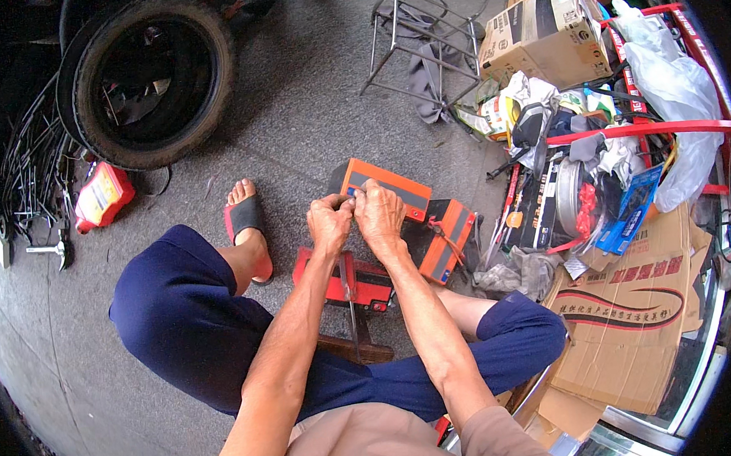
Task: The person sits on a low stool in a cluttered workshop and uses a screwdriver to manipulate screws on several orange and red rectangular electronic devices. They connect wires between the devices and repeatedly tighten or loosen screws on the casing.
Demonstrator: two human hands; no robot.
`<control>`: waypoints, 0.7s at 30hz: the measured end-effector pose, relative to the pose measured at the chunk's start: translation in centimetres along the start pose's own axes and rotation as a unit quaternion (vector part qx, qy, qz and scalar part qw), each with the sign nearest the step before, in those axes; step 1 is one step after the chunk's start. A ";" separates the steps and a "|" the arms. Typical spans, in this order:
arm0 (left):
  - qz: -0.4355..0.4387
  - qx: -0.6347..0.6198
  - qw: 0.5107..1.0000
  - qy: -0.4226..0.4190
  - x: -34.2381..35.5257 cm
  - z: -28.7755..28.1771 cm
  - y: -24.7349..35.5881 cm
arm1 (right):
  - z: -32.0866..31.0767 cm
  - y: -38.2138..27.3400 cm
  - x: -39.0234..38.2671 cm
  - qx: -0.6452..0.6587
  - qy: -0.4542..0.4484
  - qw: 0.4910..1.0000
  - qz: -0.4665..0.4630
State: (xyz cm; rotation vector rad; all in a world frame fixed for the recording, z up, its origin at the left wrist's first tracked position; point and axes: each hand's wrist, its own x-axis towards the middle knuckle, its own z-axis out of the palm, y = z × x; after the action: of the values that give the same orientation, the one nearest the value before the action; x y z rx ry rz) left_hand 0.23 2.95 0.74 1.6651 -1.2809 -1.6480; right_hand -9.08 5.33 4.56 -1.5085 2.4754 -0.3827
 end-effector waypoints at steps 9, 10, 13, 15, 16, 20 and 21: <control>-0.004 0.004 1.000 0.015 -0.1 0.2 0.2 | -0.2 0.0 -0.2 -0.017 0.010 0.999 -0.029; -0.002 0.011 1.000 0.022 -0.2 0.1 0.3 | -0.3 -0.1 -0.3 -0.022 0.004 0.999 -0.030; -0.004 0.012 1.000 0.022 -0.1 0.0 0.4 | -0.6 -0.4 -0.2 -0.048 -0.015 0.999 -0.020; -0.015 -0.008 1.000 0.009 -0.1 0.0 0.4 | -0.3 -0.1 -0.1 -0.053 -0.007 0.998 -0.030; -0.020 -0.017 1.000 0.002 -0.1 0.1 0.3 | -0.2 0.1 0.0 -0.056 -0.002 0.998 -0.035; -0.020 -0.015 1.000 0.003 -0.1 0.1 0.3 | -0.1 0.3 0.0 -0.060 0.009 0.996 -0.060; -0.020 -0.013 1.000 0.005 -0.1 0.1 0.3 | 0.0 0.4 0.1 -0.064 0.012 0.996 -0.067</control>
State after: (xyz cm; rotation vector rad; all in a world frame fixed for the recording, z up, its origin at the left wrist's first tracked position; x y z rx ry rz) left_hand 0.09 2.93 1.01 1.6913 -1.2231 -1.6715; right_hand -9.41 5.43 4.45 -1.7357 2.4670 -0.2703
